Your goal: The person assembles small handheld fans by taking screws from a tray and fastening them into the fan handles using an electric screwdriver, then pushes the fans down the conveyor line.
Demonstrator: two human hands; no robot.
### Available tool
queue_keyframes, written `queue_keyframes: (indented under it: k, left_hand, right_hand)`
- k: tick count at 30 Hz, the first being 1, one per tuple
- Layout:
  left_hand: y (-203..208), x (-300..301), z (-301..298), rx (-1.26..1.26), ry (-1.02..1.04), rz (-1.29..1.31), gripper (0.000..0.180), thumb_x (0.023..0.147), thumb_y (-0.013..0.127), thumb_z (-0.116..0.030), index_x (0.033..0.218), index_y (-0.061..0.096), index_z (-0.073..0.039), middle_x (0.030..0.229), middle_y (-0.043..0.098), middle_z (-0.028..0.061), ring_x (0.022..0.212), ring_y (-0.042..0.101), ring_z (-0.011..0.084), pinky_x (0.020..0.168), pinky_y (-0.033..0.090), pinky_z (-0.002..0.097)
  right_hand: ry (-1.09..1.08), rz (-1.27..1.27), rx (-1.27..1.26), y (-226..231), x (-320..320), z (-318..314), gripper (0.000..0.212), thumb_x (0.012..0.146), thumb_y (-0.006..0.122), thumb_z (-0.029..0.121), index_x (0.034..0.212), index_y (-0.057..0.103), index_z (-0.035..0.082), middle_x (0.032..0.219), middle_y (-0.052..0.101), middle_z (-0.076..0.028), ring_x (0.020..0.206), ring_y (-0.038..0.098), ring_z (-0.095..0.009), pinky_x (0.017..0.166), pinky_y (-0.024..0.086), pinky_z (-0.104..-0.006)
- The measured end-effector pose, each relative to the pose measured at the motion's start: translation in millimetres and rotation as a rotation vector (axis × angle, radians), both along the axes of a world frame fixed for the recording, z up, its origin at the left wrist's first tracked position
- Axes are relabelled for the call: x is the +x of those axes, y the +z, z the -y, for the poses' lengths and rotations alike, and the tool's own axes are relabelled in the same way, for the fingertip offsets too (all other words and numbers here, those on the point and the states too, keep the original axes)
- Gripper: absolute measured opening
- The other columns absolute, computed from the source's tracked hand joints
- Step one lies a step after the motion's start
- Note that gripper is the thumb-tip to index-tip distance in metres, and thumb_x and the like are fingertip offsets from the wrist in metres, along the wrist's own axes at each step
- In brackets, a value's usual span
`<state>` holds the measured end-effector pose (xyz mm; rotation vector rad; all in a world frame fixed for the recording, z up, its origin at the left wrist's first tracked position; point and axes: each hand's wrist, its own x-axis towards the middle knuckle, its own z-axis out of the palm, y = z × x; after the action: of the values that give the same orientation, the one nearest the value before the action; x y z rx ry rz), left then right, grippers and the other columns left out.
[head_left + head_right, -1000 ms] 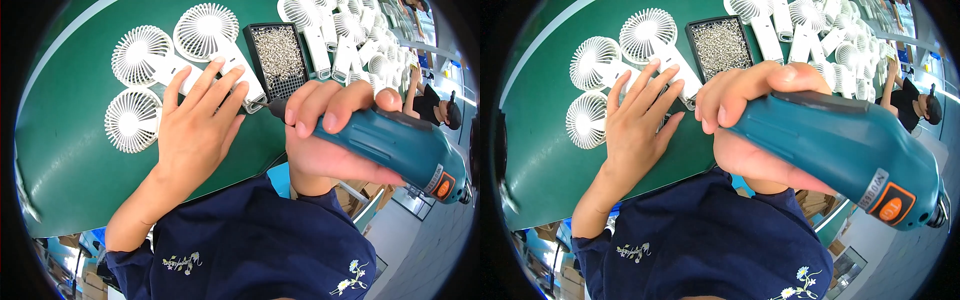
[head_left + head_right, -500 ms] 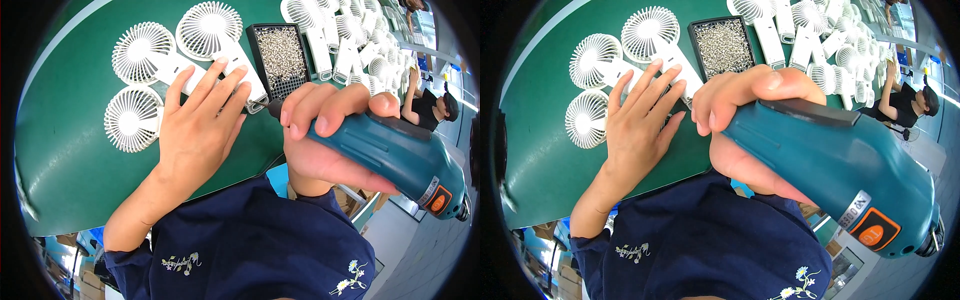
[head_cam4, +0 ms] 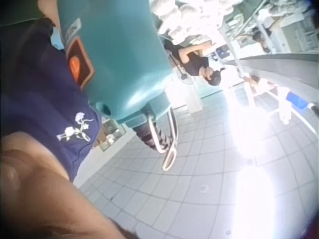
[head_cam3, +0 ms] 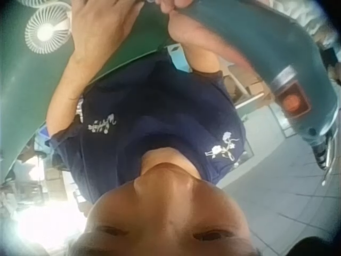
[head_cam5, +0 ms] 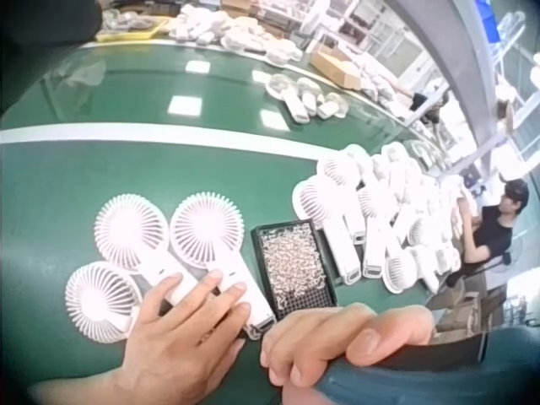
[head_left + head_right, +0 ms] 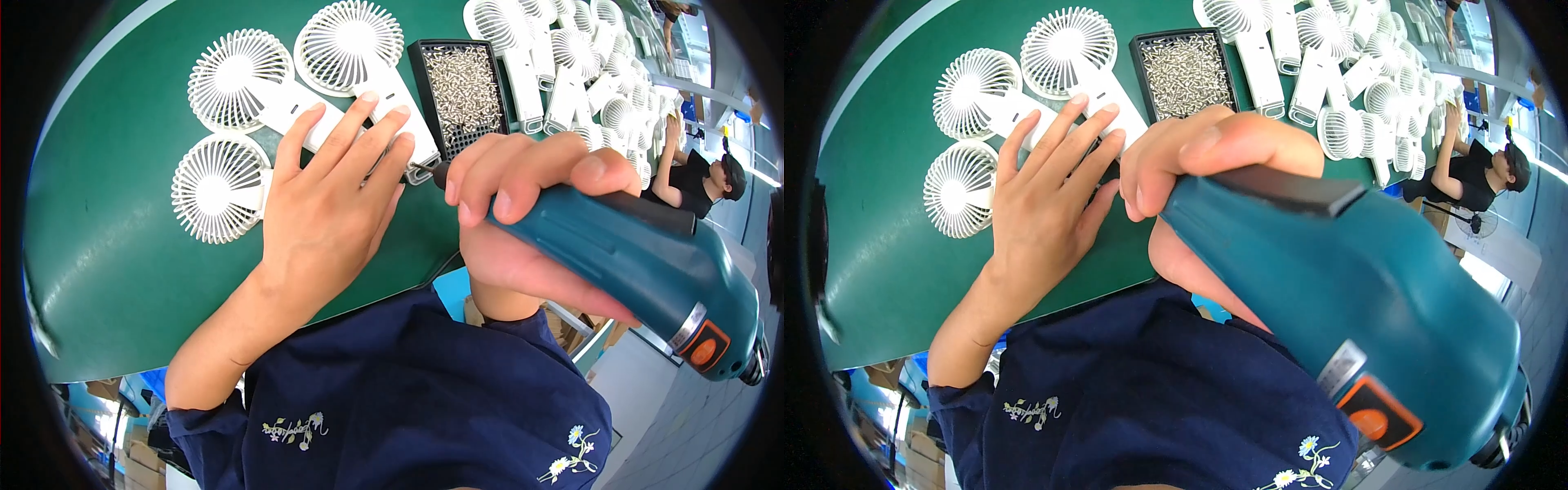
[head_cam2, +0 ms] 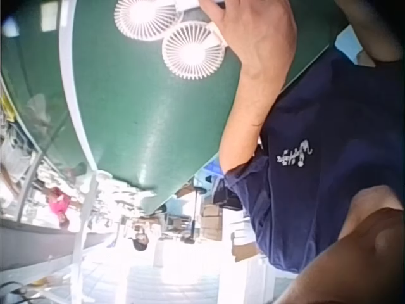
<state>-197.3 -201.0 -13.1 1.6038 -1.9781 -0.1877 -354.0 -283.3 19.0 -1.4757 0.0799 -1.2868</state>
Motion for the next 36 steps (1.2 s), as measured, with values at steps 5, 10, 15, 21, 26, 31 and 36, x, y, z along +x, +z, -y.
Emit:
queue_keyframes:
  k: [5,10,15,21,26,31,36]
  left_hand:
    - [2.0,-1.1,1.7,-0.010,-0.007,-0.005,0.034,0.081,0.071,-0.012,0.114,0.063,-0.007,0.128,0.059,0.0044,0.130,0.051,0.0223,0.109,0.032,0.0483]
    - [0.9,-2.3,1.6,0.006,-0.006,0.006,0.034,0.081,0.071,-0.013,0.114,0.063,-0.007,0.128,0.059,0.0048,0.129,0.051,0.0223,0.110,0.032,0.0478]
    - [4.1,7.5,2.5,-0.015,-0.003,-0.077,0.038,0.076,0.075,-0.005,0.112,0.063,-0.001,0.128,0.058,0.0121,0.126,0.053,0.0335,0.101,0.045,0.0458]
    - [7.2,17.0,6.7,-0.006,0.031,0.001,0.038,0.078,0.073,-0.004,0.114,0.062,0.001,0.125,0.060,0.0130,0.124,0.055,0.0321,0.105,0.045,0.0442]
    - [8.5,11.9,4.1,0.000,0.052,-0.022,0.038,0.078,0.072,-0.003,0.114,0.062,0.001,0.123,0.061,0.0130,0.120,0.057,0.0317,0.106,0.045,0.0451]
    - [8.3,7.8,-1.8,-0.021,-0.005,-0.090,0.042,0.074,0.074,-0.003,0.115,0.063,-0.001,0.118,0.062,0.0119,0.115,0.060,0.0310,0.098,0.048,0.0426]
    - [12.0,4.9,-0.9,-0.092,-0.150,-0.379,0.048,0.066,0.079,0.000,0.113,0.068,-0.004,0.109,0.064,0.0101,0.101,0.062,0.0300,0.085,0.050,0.0401]
  right_hand:
    - [-0.017,0.040,-0.018,4.9,1.0,-1.8,0.091,0.081,0.044,0.084,0.131,0.047,0.008,0.082,0.056,-0.009,0.054,0.053,-0.023,0.046,0.045,-0.0384]
    - [-0.176,0.156,0.032,18.7,-18.4,3.3,0.083,0.087,0.038,0.082,0.127,0.049,0.010,0.078,0.053,-0.006,0.049,0.050,-0.018,0.043,0.043,-0.0353]
    - [-0.470,0.220,0.206,1.9,-30.6,22.4,0.084,0.086,0.028,0.085,0.117,0.053,0.011,0.069,0.049,-0.004,0.039,0.042,-0.014,0.035,0.039,-0.0303]
    - [-0.366,0.272,0.240,-10.4,-37.0,26.6,0.097,0.077,0.030,0.093,0.126,0.051,0.012,0.069,0.053,-0.007,0.041,0.048,-0.019,0.037,0.043,-0.0332]
    - [-0.321,0.263,0.215,-9.7,-28.8,19.3,0.091,0.082,0.031,0.089,0.125,0.052,0.012,0.069,0.053,-0.005,0.041,0.046,-0.017,0.036,0.042,-0.0321]
    - [-0.360,0.216,0.091,0.7,-26.1,16.0,0.080,0.089,0.033,0.081,0.120,0.051,0.009,0.070,0.051,-0.005,0.040,0.044,-0.014,0.036,0.040,-0.0305]
    - [-0.187,0.255,0.229,25.3,-21.9,-1.0,0.069,0.094,0.039,0.072,0.122,0.047,0.010,0.077,0.050,-0.002,0.046,0.046,-0.013,0.042,0.040,-0.0273]
